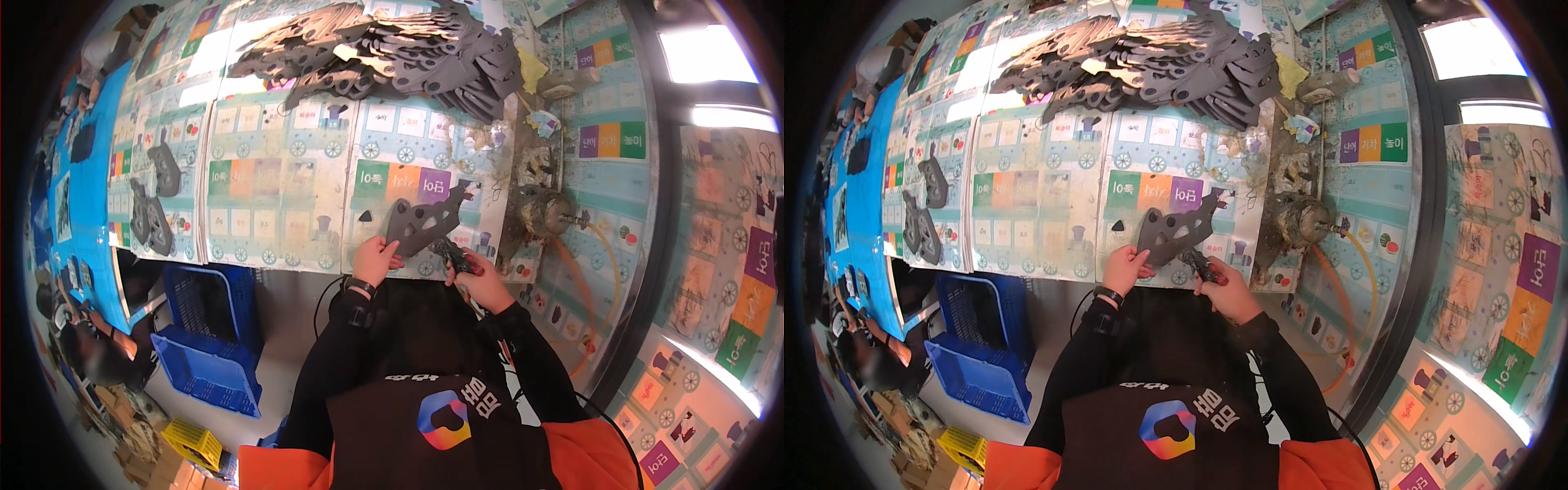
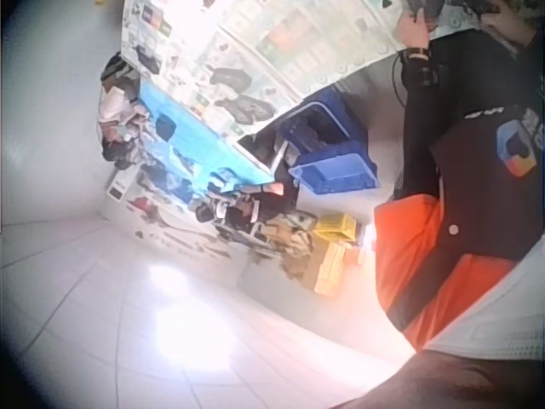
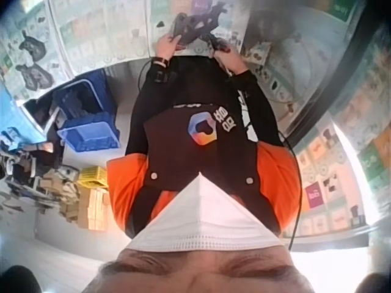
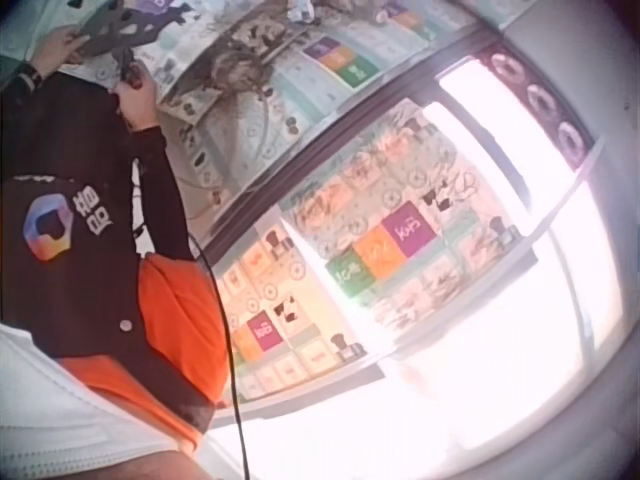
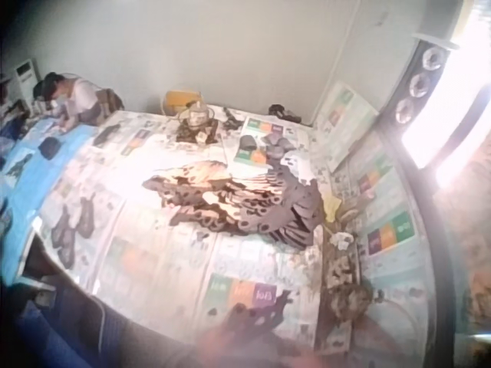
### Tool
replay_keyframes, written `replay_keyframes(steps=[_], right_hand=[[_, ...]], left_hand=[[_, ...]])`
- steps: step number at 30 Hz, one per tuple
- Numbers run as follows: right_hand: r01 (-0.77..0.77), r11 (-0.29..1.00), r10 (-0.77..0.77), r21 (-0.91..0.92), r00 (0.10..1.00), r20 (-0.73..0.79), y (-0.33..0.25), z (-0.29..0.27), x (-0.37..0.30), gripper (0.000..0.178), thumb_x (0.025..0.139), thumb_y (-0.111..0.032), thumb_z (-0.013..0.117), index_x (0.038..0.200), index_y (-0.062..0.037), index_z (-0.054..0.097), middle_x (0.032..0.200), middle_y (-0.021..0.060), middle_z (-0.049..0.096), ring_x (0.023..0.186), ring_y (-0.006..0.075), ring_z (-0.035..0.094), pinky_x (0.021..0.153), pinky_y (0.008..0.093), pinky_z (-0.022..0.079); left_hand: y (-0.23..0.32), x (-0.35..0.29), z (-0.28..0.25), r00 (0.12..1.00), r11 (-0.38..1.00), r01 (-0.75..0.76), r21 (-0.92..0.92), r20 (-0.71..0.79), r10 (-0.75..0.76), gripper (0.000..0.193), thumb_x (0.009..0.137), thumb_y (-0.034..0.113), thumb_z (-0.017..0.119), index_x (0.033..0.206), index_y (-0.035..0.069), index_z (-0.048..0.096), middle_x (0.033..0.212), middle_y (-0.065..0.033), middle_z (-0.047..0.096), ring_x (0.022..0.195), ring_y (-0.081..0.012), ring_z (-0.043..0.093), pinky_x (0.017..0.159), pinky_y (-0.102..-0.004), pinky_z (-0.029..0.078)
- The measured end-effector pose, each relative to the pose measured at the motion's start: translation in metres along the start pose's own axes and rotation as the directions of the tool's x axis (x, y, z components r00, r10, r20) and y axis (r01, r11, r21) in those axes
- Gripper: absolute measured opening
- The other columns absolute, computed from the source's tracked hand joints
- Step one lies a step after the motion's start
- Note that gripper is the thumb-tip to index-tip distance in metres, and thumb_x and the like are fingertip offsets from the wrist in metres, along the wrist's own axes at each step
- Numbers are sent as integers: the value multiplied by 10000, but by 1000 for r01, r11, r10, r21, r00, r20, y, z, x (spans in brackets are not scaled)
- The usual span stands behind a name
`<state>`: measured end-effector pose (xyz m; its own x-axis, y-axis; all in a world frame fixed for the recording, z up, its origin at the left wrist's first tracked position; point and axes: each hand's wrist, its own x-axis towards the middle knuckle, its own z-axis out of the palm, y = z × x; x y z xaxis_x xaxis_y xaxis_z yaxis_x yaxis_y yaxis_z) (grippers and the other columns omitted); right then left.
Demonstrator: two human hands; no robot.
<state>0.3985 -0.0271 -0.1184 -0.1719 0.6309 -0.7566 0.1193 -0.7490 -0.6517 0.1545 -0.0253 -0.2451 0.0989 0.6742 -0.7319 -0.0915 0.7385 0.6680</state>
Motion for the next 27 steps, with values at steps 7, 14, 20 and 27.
replay_keyframes(steps=[7, 14, 20, 27], right_hand=[[55, 992, -54, -113, 998, 15, 14, 19, 14, 331, 829, -32, 614, 1160, -19, 593, 882, 24, 641, 726, 94, 616, 444, 258, 404], [-12, 993, 7, -119, 999, -47, 9, 29, 19, 384, 811, 18, 600, 1193, 13, 576, 898, 46, 635, 713, 111, 620, 527, 263, 446], [54, 996, -56, -76, 998, -26, 32, 27, 32, 409, 798, 31, 608, 1206, 29, 583, 886, 48, 606, 672, 119, 581, 614, 281, 467], [16, 996, -11, -86, 998, 58, 26, 31, 34, 372, 798, 38, 603, 1167, -7, 608, 815, 22, 593, 634, 105, 549, 589, 270, 442]], left_hand=[[-1, -17, 0, 997, 968, 49, 245, -66, -34, 300, 1012, 227, 611, 912, -55, 636, 762, -143, 722, 579, -206, 716, 509, -296, 555], [8, -17, -2, 997, 846, 34, 533, -73, 6, 406, 1001, 311, 606, 778, -19, 687, 626, -95, 685, 481, -210, 672, 518, -336, 529], [10, -18, -1, 997, 820, 22, 572, -75, 26, 408, 995, 319, 611, 766, -7, 701, 610, -78, 687, 476, -192, 667, 530, -329, 531], [7, -16, -3, 997, 837, 48, 545, -83, -3, 399, 990, 324, 616, 797, -11, 715, 626, -88, 695, 461, -188, 655, 522, -336, 529]])
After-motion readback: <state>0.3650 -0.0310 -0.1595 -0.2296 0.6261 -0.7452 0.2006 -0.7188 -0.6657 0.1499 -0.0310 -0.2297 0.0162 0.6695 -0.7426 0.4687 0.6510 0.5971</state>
